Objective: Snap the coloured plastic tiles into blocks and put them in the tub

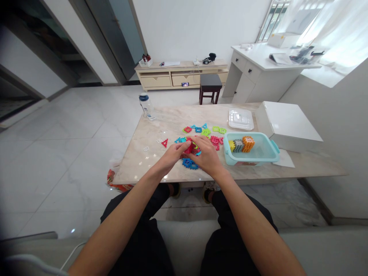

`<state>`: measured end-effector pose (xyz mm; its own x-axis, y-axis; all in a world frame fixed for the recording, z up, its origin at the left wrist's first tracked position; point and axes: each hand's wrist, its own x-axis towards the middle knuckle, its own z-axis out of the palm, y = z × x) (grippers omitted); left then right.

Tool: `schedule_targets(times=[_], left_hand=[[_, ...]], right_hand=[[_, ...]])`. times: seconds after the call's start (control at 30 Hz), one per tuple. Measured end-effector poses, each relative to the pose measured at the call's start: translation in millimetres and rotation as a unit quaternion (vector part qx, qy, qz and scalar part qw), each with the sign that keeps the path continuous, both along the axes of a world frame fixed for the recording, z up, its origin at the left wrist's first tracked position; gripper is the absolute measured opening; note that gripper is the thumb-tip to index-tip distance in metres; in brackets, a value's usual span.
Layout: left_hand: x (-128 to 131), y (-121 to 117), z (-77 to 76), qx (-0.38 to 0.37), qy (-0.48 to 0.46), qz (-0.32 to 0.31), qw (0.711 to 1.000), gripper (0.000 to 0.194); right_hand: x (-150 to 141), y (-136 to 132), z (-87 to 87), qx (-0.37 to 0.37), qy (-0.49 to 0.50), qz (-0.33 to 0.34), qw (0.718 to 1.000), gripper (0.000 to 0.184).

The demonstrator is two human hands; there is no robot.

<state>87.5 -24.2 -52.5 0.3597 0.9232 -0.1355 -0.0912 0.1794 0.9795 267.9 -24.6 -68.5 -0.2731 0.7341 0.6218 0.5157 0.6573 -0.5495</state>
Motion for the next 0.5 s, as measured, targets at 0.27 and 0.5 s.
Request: schedule_targets(times=[0.27,0.5], left_hand=[[-2,5,-1.4,0.14,0.139,0.074,0.978,0.047],[0,-10,-0.5,0.22,0.32,0.142,0.91,0.024]], right_hand=[[1,5,-5.5,0.029,-0.056,-0.029,0.998,0.041],[-7,1,-7.2,0.05,-0.16,-0.057,0.984,0.044]])
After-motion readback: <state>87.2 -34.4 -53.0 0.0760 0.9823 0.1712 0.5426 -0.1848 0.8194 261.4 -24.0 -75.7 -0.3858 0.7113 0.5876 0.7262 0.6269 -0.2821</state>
